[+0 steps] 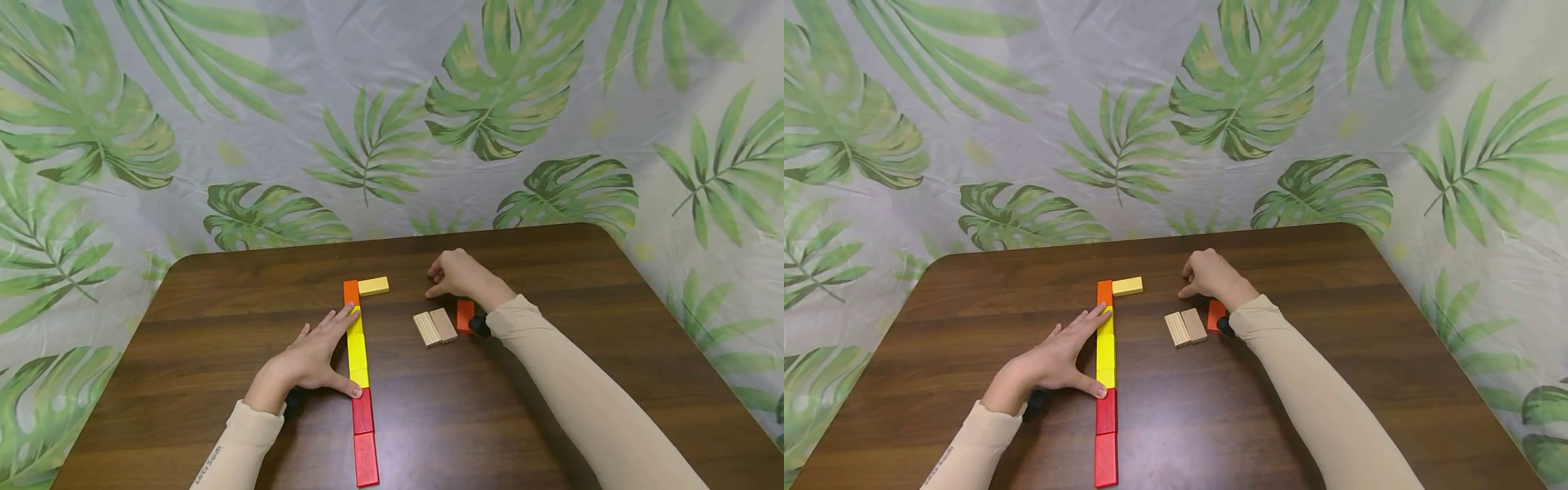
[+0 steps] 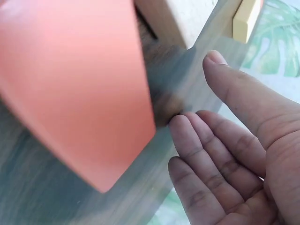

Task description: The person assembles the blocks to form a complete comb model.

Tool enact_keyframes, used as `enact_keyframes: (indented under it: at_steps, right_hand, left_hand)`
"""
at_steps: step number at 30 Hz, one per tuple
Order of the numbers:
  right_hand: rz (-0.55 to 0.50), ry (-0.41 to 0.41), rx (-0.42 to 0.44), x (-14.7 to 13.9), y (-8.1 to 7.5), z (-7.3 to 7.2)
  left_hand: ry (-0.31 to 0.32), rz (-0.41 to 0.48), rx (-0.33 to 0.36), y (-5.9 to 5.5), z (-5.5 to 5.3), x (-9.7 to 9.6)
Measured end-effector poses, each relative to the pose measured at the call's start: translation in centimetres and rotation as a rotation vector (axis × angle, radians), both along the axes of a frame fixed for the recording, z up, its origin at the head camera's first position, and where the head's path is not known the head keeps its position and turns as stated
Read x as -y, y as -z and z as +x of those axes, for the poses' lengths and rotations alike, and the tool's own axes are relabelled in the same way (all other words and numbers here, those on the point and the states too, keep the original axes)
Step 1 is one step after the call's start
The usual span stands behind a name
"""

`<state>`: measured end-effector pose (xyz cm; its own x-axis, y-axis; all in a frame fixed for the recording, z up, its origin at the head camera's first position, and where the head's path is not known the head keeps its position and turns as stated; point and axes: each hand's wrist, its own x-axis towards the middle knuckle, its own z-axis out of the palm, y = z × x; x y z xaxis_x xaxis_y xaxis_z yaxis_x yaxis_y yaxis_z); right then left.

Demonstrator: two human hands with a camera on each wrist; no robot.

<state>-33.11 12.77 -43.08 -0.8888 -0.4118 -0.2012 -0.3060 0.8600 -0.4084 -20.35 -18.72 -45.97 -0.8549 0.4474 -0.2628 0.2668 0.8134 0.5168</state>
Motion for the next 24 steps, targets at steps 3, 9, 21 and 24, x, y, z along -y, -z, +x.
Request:
enact_keyframes:
  at_steps: [3,9,21,24]
  right_hand:
    - [0.000,-0.002,0.008,-0.6,0.1,0.2]
    - [-0.029,-0.031,-0.015,-1.7,0.3,0.6]
    - [-0.140,-0.093,0.101,-5.0,0.6,0.5]
    - [-0.179,-0.113,0.132,-5.8,0.7,0.5]
  left_hand:
    - [0.001,0.002,0.001,0.0,0.0,0.0]
    - [0.001,0.002,-0.002,-0.1,0.1,0.1]
    - [-0.001,0.014,0.004,0.0,0.1,0.1]
    - [0.000,0.017,0.004,0.0,0.1,0.1]
